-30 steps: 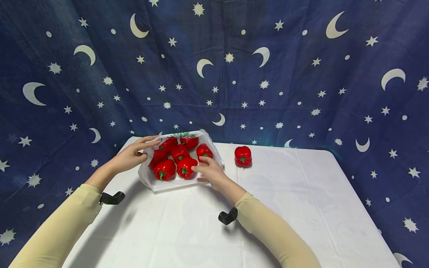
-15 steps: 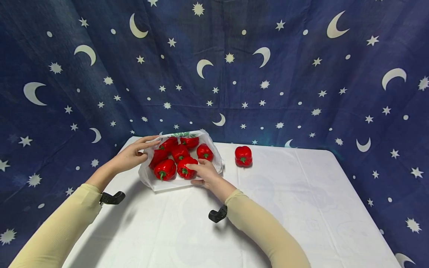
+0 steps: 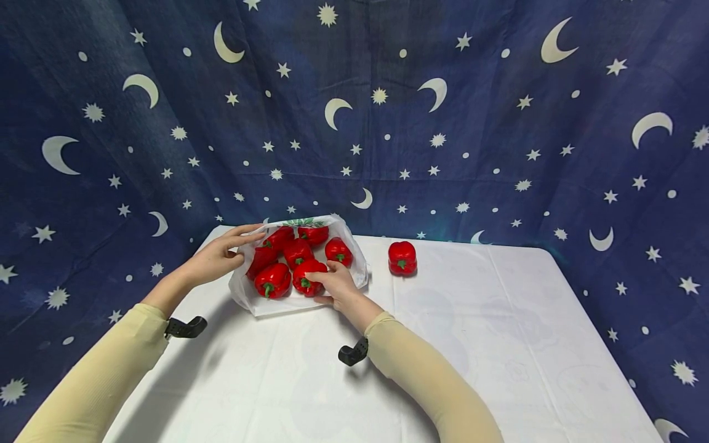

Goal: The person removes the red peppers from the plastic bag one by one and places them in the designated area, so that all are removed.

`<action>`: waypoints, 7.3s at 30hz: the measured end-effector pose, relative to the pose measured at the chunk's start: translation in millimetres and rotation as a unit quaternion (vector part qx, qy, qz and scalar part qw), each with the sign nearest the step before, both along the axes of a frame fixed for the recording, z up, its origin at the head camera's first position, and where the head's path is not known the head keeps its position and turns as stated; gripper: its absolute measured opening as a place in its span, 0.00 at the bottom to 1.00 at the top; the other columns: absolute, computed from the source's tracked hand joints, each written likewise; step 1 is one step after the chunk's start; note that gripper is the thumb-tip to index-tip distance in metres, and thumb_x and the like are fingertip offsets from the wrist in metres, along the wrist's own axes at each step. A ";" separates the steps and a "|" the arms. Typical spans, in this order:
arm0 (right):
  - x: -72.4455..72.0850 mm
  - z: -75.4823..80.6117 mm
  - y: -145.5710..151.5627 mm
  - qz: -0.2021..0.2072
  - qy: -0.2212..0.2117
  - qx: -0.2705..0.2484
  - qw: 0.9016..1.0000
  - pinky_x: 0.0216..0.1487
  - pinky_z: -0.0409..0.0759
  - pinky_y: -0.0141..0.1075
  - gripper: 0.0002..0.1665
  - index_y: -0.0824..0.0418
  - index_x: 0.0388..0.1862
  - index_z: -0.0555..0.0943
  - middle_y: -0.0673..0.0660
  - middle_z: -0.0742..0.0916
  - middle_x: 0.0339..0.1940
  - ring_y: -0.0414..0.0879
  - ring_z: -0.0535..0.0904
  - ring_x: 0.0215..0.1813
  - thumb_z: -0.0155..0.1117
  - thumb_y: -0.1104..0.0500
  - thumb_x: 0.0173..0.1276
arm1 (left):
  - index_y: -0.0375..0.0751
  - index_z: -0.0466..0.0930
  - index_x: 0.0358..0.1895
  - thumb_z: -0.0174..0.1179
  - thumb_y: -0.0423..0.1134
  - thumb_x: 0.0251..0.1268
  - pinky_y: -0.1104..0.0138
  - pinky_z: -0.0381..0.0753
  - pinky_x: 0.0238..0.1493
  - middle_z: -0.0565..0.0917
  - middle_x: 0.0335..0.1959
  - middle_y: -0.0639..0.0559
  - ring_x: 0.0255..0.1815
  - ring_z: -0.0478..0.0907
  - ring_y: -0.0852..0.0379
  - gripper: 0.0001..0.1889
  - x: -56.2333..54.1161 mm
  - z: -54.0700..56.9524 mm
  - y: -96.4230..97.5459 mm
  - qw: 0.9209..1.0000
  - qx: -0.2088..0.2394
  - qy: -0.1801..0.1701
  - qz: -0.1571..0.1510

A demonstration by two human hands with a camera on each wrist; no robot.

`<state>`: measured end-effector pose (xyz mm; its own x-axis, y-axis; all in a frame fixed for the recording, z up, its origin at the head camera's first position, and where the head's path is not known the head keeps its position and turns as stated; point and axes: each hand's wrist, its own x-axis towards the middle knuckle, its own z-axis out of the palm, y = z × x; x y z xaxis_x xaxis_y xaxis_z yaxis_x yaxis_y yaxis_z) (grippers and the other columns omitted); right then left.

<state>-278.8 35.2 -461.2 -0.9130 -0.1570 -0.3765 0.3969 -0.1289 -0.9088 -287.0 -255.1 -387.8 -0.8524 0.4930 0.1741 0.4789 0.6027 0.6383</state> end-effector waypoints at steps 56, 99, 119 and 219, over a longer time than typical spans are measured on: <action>1.0 -11.8 -10.2 -0.018 0.069 0.049 0.996 0.50 0.84 0.45 0.49 0.64 0.78 0.65 0.65 0.72 0.71 0.58 0.70 0.67 0.76 0.66 0.58 | 0.45 0.71 0.75 0.51 0.22 0.69 0.64 0.68 0.30 0.59 0.81 0.48 0.50 0.76 0.50 0.32 0.3 1.6 1.2 1.000 0.007 -0.003 0.001; 15.4 -0.1 16.9 0.025 0.102 0.045 0.993 0.50 0.84 0.45 0.45 0.57 0.75 0.69 0.64 0.73 0.70 0.59 0.76 0.62 0.78 0.61 0.59 | 0.46 0.71 0.75 0.50 0.23 0.67 0.65 0.69 0.27 0.59 0.80 0.50 0.53 0.74 0.49 0.33 0.0 -1.6 -1.8 1.000 0.009 0.002 -0.008; 26.8 29.9 84.2 0.139 0.134 -0.004 0.981 0.54 0.83 0.49 0.45 0.52 0.77 0.69 0.60 0.69 0.73 0.58 0.77 0.61 0.75 0.64 0.62 | 0.45 0.71 0.75 0.51 0.22 0.69 0.63 0.70 0.32 0.59 0.80 0.49 0.60 0.70 0.47 0.32 -0.8 -0.2 -0.7 1.000 0.005 -0.004 -0.002; -51.5 5.1 309.0 0.106 0.068 0.155 0.980 0.71 0.65 0.58 0.51 0.56 0.86 0.45 0.70 0.51 0.83 0.69 0.52 0.79 0.62 0.59 0.74 | 0.45 0.69 0.76 0.50 0.23 0.70 0.62 0.70 0.33 0.59 0.81 0.49 0.58 0.72 0.47 0.32 1.2 -0.2 -0.4 1.000 0.006 -0.017 0.001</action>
